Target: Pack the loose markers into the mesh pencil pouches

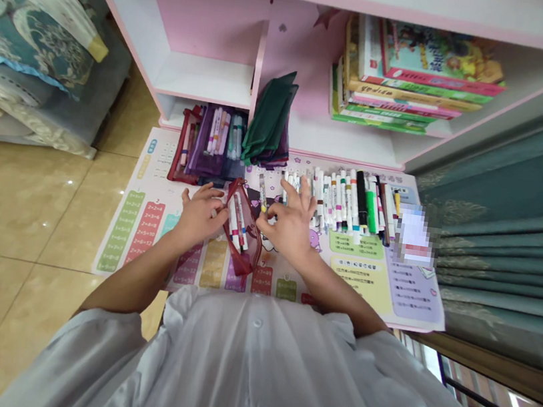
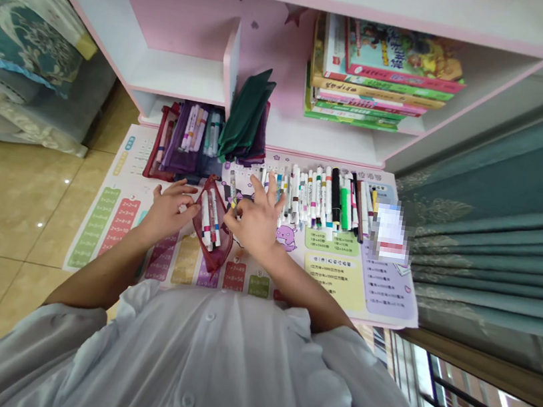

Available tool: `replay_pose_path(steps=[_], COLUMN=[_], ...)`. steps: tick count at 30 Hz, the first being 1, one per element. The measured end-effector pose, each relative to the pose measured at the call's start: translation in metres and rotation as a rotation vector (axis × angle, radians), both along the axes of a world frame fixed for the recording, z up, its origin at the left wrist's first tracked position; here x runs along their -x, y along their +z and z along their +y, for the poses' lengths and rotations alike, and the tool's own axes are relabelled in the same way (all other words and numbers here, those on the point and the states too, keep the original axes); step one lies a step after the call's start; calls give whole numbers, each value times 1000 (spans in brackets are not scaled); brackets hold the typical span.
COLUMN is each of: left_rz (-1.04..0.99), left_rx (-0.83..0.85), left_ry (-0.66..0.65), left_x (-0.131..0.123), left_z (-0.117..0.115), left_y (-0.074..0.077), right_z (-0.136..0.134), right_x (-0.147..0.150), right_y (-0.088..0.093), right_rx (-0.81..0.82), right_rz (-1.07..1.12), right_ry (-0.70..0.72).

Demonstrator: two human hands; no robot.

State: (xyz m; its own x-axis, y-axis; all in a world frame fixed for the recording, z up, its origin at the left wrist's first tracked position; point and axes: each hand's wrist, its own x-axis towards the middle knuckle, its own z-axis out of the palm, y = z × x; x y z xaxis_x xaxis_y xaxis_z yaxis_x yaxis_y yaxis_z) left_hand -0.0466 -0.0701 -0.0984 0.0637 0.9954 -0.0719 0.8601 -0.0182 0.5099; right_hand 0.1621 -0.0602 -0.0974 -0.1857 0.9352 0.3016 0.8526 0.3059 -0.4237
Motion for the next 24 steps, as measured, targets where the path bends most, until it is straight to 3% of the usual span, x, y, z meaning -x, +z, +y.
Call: replay_pose_path(steps=[4,9,16,24], left_rz=[-9,-11,-10,1], left_rx=[-17,1,-5,1], left_ry=[-5,0,7,0], left_x=[1,0,-1,0], left_z=[0,0,-1,0], left_y=[0,2,2,1], right_z=[-16,-27,-26,-24], right_x=[2,7,14,16], right_y=[6,-1,-16,-16], right_rx=[11,67,108,169], right_rz=[8,-33,-74,-130], right_ry=[112,209,233,282])
